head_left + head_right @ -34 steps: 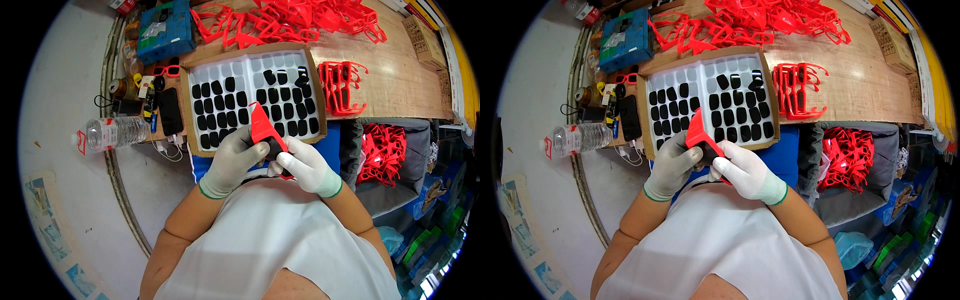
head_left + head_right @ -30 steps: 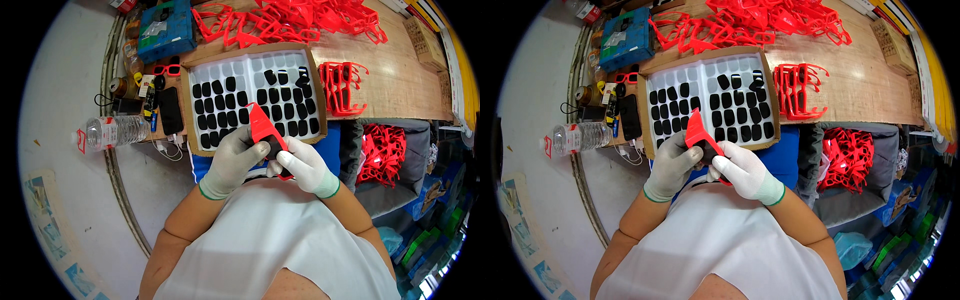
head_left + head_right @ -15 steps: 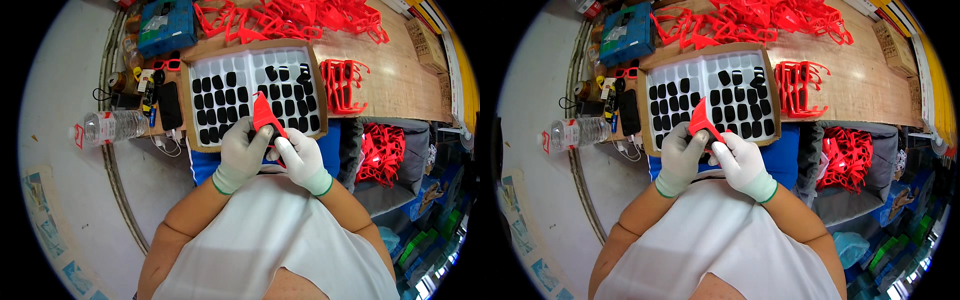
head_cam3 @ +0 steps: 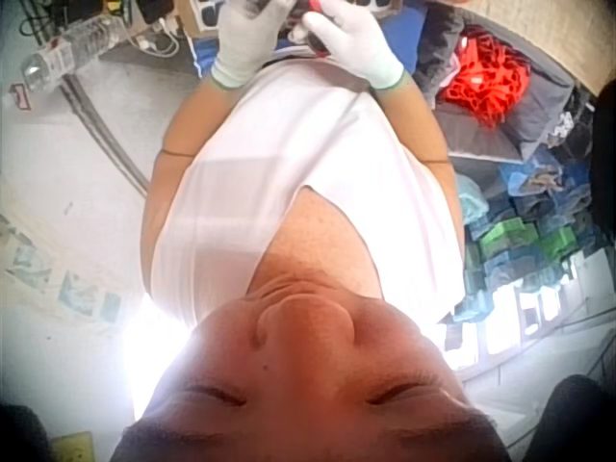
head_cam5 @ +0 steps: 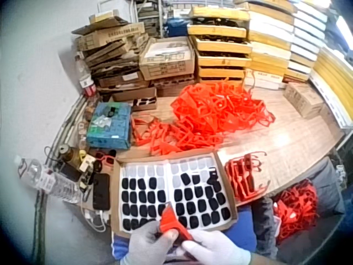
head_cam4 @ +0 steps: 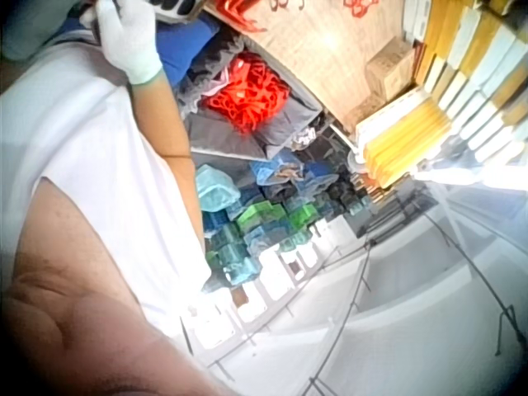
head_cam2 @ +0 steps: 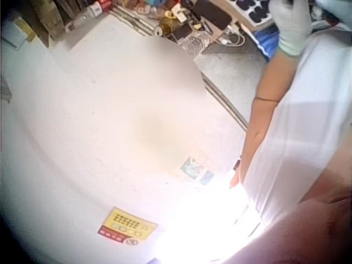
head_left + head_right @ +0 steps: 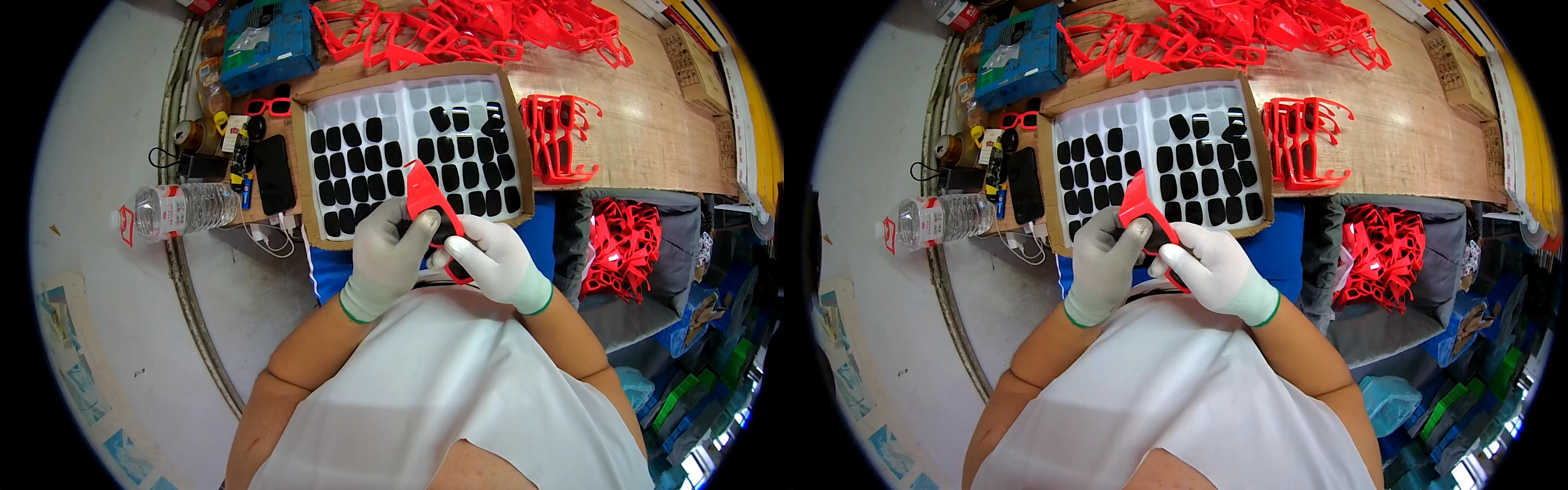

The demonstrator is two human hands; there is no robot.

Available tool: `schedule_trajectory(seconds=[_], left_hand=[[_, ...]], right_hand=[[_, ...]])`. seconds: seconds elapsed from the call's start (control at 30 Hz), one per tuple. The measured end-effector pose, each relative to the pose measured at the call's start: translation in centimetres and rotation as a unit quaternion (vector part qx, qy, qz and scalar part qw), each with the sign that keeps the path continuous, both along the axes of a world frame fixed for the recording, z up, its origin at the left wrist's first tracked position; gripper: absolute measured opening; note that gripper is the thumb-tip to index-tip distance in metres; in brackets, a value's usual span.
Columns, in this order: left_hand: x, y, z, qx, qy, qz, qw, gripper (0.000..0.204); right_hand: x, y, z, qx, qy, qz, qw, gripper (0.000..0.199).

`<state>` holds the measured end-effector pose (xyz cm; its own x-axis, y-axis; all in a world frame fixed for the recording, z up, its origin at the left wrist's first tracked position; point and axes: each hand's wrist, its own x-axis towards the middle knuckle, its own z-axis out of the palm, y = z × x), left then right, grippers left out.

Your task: The person repeatedly picks up red plastic frames and black lenses from a tray, inserts each lens into the frame by hand, and places the completed sunglasses on the table. The process is repeated for multiple units throughout the clip.

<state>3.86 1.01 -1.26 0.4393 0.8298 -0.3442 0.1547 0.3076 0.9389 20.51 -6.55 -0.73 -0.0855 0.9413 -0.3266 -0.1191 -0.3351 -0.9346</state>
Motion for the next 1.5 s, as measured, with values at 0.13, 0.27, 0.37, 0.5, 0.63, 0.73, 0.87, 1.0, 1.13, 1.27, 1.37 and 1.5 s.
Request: schedule_trajectory(seconds=[0.13, 0.27, 0.37, 0.5, 0.63, 0.73, 0.87, 1.0, 1.13, 1.27, 1.37, 1.5], left_hand=[[0.0, -0.1, 0.5, -0.004, -0.014, -0.008, 1.000, 0.015], [-1.0, 0.8, 0.7, -0.064, -0.078, -0.061, 0.993, 0.014], [-1.1, 0.9, 0.8, -0.082, -0.106, -0.051, 0.990, 0.013], [-1.3, 0.7, 1.3, -0.120, -0.129, -0.037, 0.984, 0.014], [-1.6, 0.9, 1.9, -0.166, -0.184, -0.033, 0.968, 0.015], [-1.6, 0.9, 2.1, -0.178, -0.225, -0.031, 0.958, 0.015], [-2.1, 1.1, 2.4, -0.185, -0.240, -0.047, 0.952, 0.017], [-2.1, 1.7, 3.2, -0.107, -0.156, -0.094, 0.977, 0.019], [-1.3, 0.9, 2.9, -0.069, -0.072, -0.057, 0.993, 0.020], [-0.8, -0.2, 1.0, 0.056, 0.048, -0.024, 0.997, 0.019], [-0.6, -0.4, 1.5, 0.111, 0.058, -0.014, 0.992, 0.018], [-0.9, -0.1, 1.4, 0.085, 0.036, -0.019, 0.996, 0.017]], right_hand=[[0.1, -0.3, 0.2, -0.030, 0.004, 0.011, 0.999, 0.024], [0.1, -0.5, 1.0, -0.026, 0.046, 0.004, 0.999, 0.023], [-0.1, -0.6, 0.6, -0.025, 0.077, 0.002, 0.997, 0.024], [0.0, -0.3, 1.6, -0.006, 0.051, 0.028, 0.998, 0.021], [-0.4, -0.2, 2.9, 0.012, -0.022, 0.031, 0.999, 0.017], [-0.7, 0.1, 3.1, 0.070, -0.069, 0.031, 0.995, 0.018], [-0.3, 0.5, 3.0, 0.084, -0.068, 0.049, 0.993, 0.018], [-1.0, 0.1, 3.3, 0.019, -0.023, -0.015, 0.999, 0.020], [-1.9, 0.3, 3.6, -0.067, -0.029, -0.061, 0.995, 0.022], [-2.5, 0.5, 3.1, -0.084, -0.083, -0.080, 0.990, 0.025], [-2.5, 0.5, 2.7, -0.053, -0.143, -0.071, 0.986, 0.027], [-2.3, 0.7, 2.7, -0.023, -0.162, -0.053, 0.985, 0.025]])
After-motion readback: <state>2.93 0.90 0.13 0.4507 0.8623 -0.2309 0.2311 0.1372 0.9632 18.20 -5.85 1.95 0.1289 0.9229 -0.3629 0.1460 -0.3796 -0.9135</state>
